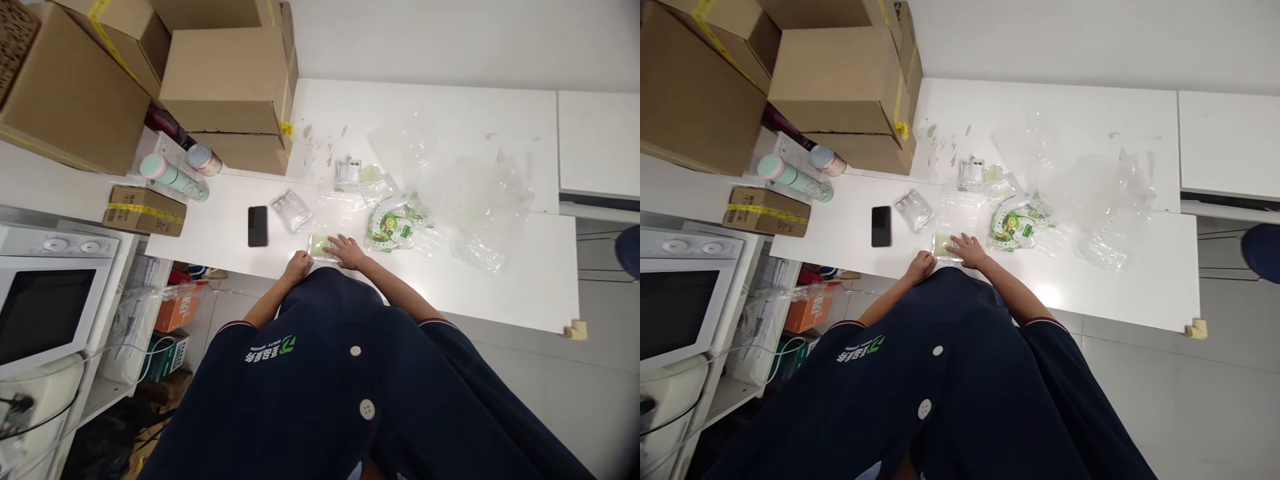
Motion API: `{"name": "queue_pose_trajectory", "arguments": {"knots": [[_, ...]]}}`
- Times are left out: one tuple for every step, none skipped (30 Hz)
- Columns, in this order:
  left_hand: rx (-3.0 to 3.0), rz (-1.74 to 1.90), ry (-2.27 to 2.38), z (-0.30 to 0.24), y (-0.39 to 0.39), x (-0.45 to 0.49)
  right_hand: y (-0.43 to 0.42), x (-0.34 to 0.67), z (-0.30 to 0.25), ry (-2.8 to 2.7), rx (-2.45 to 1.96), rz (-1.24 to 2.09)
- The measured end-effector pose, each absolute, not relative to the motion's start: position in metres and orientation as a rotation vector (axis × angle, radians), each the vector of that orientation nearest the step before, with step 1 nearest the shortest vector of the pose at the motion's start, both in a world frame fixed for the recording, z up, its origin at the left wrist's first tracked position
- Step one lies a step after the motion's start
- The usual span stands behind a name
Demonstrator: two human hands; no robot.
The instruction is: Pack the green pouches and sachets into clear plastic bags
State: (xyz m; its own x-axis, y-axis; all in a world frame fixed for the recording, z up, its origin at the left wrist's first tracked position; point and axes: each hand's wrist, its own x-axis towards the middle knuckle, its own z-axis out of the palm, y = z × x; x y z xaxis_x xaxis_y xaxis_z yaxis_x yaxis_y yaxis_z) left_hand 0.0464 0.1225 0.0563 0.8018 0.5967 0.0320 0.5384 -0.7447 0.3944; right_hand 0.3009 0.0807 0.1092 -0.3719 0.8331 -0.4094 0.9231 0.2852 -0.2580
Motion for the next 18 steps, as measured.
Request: {"name": "queue_pose_trajectory", "arguments": {"knots": [[2.614,0.232,0.905,0.055,0.122,0.045,0.08,0.299,0.108,2.363,1.631,-0.676],[2.603,0.245,0.964,0.054,0.122,0.044,0.078,0.297,0.107,2.366,1.639,-0.67],[2.588,0.257,1.029,0.053,0.123,0.043,0.077,0.296,0.106,2.364,1.655,-0.665],[2.571,0.265,1.085,0.053,0.123,0.043,0.076,0.295,0.105,2.36,1.674,-0.664],[2.557,0.267,1.121,0.052,0.124,0.042,0.075,0.294,0.105,2.354,1.691,-0.666],[2.55,0.262,1.132,0.052,0.126,0.041,0.074,0.294,0.104,2.347,1.702,-0.674],[2.554,0.251,1.118,0.053,0.127,0.04,0.073,0.294,0.104,2.34,1.71,-0.687],[2.574,0.234,1.085,0.053,0.128,0.039,0.072,0.294,0.104,2.332,1.712,-0.703],[2.605,0.214,1.04,0.054,0.13,0.039,0.071,0.294,0.104,2.326,1.711,-0.718],[2.64,0.195,0.995,0.055,0.132,0.038,0.07,0.294,0.103,2.322,1.71,-0.728],[2.677,0.175,0.949,0.056,0.133,0.038,0.069,0.294,0.103,2.318,1.71,-0.732],[2.709,0.156,0.901,0.057,0.135,0.039,0.067,0.294,0.102,2.319,1.713,-0.729],[2.735,0.139,0.851,0.058,0.137,0.039,0.066,0.294,0.102,2.325,1.716,-0.719],[2.753,0.127,0.803,0.059,0.139,0.04,0.065,0.293,0.101,2.333,1.718,-0.707],[2.765,0.118,0.757,0.06,0.141,0.041,0.063,0.293,0.099,2.343,1.722,-0.692],[2.778,0.114,0.715,0.06,0.143,0.042,0.062,0.292,0.098,2.353,1.727,-0.677],[2.788,0.116,0.682,0.061,0.144,0.043,0.06,0.291,0.097,2.363,1.736,-0.662],[2.797,0.123,0.658,0.061,0.146,0.044,0.057,0.291,0.095,2.371,1.75,-0.648]]}}
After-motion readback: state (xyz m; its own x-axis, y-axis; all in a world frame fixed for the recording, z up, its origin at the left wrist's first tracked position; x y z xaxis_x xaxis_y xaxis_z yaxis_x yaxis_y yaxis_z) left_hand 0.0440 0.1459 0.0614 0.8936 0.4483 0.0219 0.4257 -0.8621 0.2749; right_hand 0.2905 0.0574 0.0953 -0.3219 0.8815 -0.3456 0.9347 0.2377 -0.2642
